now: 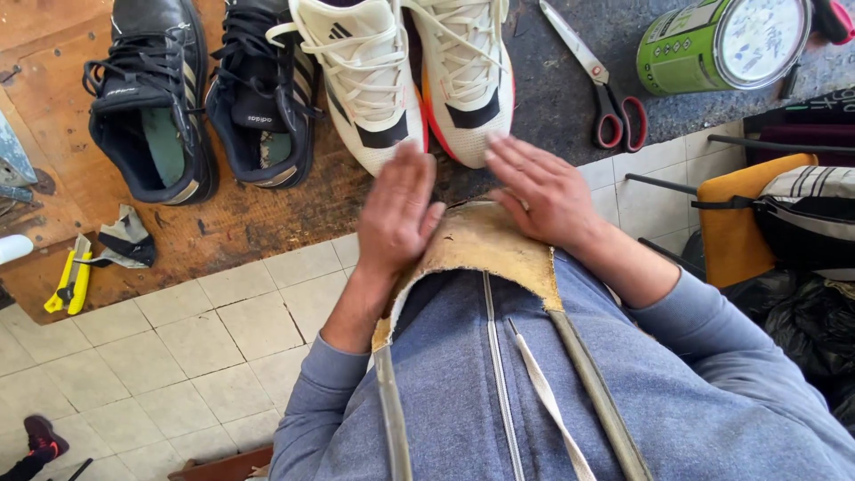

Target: The person works on a pair of white sneakers, using a screwdriver to pry at the sole and a small tool to adjust the laces. They then move to a different table to handle a pair of black sneakers, inspecting the soles and sides while another person points at the shoes.

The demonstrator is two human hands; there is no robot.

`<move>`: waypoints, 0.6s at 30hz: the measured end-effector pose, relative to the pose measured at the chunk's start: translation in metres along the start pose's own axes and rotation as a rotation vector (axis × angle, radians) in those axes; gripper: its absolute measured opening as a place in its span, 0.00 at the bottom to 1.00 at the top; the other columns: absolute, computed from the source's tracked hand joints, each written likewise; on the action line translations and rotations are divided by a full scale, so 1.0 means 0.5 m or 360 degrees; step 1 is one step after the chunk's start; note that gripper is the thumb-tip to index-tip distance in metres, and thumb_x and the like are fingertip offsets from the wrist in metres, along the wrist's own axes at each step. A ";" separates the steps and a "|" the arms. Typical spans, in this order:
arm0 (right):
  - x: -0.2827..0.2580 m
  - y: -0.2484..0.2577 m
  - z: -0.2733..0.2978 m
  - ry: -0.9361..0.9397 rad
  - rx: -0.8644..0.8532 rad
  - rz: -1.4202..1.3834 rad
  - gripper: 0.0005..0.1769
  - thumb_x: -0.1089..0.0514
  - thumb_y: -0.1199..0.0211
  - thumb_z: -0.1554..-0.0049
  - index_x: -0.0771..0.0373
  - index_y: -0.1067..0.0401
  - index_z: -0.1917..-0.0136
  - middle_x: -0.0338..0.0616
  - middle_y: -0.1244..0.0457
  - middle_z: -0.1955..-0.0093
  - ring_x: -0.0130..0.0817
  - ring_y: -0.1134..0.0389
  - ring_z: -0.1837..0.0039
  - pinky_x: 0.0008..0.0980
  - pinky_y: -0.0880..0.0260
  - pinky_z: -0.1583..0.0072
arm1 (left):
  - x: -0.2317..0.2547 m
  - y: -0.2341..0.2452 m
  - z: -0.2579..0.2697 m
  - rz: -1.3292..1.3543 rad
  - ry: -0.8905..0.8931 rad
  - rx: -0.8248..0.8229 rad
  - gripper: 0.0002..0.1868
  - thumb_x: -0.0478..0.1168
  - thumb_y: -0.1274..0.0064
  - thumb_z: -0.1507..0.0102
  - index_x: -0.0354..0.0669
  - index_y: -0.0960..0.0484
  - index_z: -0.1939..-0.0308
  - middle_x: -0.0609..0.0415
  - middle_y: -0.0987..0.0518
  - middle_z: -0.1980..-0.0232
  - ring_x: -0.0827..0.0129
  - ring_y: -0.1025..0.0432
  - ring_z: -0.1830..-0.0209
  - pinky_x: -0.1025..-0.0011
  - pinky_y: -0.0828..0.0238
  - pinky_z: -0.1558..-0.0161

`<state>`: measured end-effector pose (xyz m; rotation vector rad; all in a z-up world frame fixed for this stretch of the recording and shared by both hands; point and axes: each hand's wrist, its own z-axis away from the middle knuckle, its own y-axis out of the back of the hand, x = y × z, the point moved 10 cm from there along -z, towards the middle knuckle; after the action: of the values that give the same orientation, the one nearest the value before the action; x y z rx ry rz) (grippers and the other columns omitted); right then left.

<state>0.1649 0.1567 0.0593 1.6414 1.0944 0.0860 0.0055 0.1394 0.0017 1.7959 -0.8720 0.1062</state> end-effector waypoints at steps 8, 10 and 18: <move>0.069 -0.029 0.011 -0.0024 0.0109 0.0338 0.36 0.48 0.31 0.39 0.66 0.34 0.23 0.56 0.43 0.21 0.52 0.42 0.21 0.50 0.45 0.23 | 0.086 -0.071 -0.096 -0.0006 -0.0178 0.0097 0.36 0.60 0.64 0.26 0.37 0.37 0.23 0.42 0.41 0.19 0.51 0.45 0.19 0.60 0.45 0.22; 0.090 -0.048 0.004 -0.0001 0.0064 0.0344 0.38 0.54 0.34 0.41 0.64 0.38 0.21 0.58 0.43 0.21 0.54 0.39 0.23 0.54 0.44 0.24 | 0.079 -0.098 -0.101 -0.0074 -0.0126 0.0127 0.36 0.57 0.62 0.27 0.29 0.33 0.27 0.32 0.39 0.22 0.41 0.44 0.21 0.54 0.45 0.23; 0.091 -0.026 -0.006 0.0002 0.0123 0.0409 0.32 0.51 0.46 0.37 0.60 0.38 0.21 0.48 0.45 0.19 0.43 0.45 0.19 0.49 0.54 0.20 | 0.079 -0.123 -0.092 -0.0204 -0.0098 0.0064 0.40 0.59 0.68 0.28 0.28 0.38 0.24 0.31 0.42 0.20 0.40 0.48 0.20 0.53 0.49 0.23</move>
<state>0.1814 0.1894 0.0293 1.8457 0.8925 0.2141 0.0866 0.1677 -0.0092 1.8960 -0.8007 -0.0143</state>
